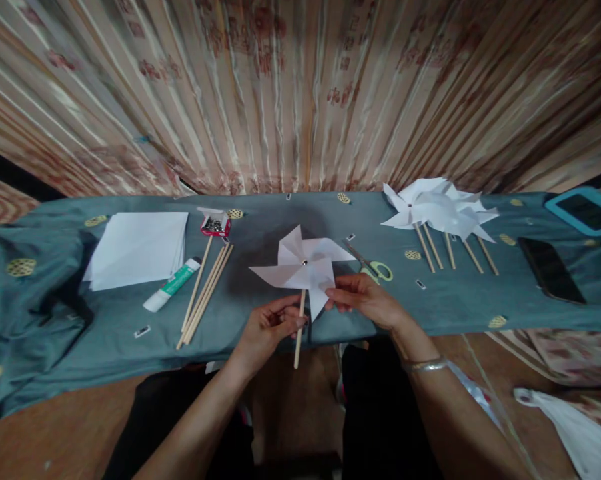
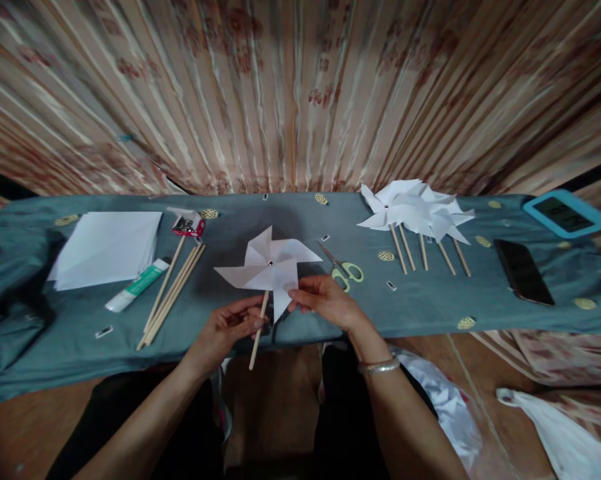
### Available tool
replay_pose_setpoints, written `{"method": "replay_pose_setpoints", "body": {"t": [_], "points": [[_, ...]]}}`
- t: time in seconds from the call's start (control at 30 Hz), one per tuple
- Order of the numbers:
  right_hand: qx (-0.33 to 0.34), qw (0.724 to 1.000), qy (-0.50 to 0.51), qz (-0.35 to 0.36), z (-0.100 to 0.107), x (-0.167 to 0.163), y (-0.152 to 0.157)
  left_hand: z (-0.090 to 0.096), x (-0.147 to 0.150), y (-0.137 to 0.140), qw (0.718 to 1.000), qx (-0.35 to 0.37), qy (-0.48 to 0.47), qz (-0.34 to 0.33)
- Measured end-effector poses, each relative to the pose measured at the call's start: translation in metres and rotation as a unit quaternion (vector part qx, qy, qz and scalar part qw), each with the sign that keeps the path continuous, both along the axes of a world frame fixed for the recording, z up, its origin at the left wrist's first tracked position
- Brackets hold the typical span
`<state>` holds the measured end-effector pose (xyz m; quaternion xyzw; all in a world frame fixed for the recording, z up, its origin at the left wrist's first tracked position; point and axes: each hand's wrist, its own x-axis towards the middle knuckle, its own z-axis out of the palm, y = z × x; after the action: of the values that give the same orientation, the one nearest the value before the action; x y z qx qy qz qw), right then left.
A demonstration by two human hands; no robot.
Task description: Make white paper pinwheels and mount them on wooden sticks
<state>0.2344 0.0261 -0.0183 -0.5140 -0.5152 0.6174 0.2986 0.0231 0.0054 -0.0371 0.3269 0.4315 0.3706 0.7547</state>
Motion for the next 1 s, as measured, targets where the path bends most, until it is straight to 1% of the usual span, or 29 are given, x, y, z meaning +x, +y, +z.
{"method": "replay_pose_setpoints", "body": {"t": [0.17, 0.27, 0.3, 0.37, 0.43, 0.5, 0.53, 0.57, 0.63, 0.67, 0.73, 0.8, 0.9, 1.0], "points": [[-0.024, 0.997, -0.038, 0.060, -0.006, 0.004, -0.011, -0.004, -0.007, -0.025, 0.999, -0.031, -0.010, -0.032], [-0.008, 0.995, -0.078, 0.055, -0.011, 0.012, -0.018, -0.010, -0.009, -0.034, 0.998, -0.037, -0.011, -0.041], [0.008, 0.994, -0.104, 0.039, -0.012, 0.015, -0.020, -0.012, -0.009, -0.036, 0.998, -0.039, -0.011, -0.040], [0.059, 0.984, -0.170, -0.017, -0.014, 0.019, -0.022, -0.014, -0.008, -0.039, 0.998, -0.042, -0.011, -0.035], [0.131, 0.962, -0.223, -0.084, -0.014, 0.016, -0.022, -0.015, -0.007, -0.040, 0.998, -0.045, -0.012, -0.031], [0.212, 0.937, -0.251, -0.121, -0.012, 0.007, -0.021, -0.014, -0.005, -0.041, 0.998, -0.049, -0.012, -0.027], [0.255, 0.923, -0.262, -0.119, -0.010, 0.000, -0.021, -0.013, -0.005, -0.041, 0.998, -0.051, -0.012, -0.025], [0.298, 0.908, -0.279, -0.098, -0.009, -0.007, -0.021, -0.013, -0.004, -0.041, 0.998, -0.053, -0.013, -0.023], [0.371, 0.871, -0.320, -0.037, -0.008, -0.020, -0.021, -0.011, -0.004, -0.041, 0.998, -0.056, -0.016, -0.022], [0.395, 0.853, -0.341, -0.008, -0.009, -0.026, -0.021, -0.011, -0.004, -0.041, 0.998, -0.057, -0.017, -0.021], [0.417, 0.828, -0.374, 0.027, -0.011, -0.033, -0.021, -0.010, -0.004, -0.041, 0.998, -0.059, -0.016, -0.021], [0.421, 0.817, -0.391, 0.044, -0.014, -0.037, -0.021, -0.008, -0.005, -0.040, 0.998, -0.062, -0.015, -0.017], [0.424, 0.821, -0.380, 0.037, -0.016, -0.036, -0.020, -0.005, -0.005, -0.040, 0.997, -0.075, -0.022, -0.014], [0.425, 0.830, -0.362, -0.011, -0.015, -0.032, -0.016, -0.003, -0.005, -0.039, 0.995, -0.088, -0.038, -0.015]]}}
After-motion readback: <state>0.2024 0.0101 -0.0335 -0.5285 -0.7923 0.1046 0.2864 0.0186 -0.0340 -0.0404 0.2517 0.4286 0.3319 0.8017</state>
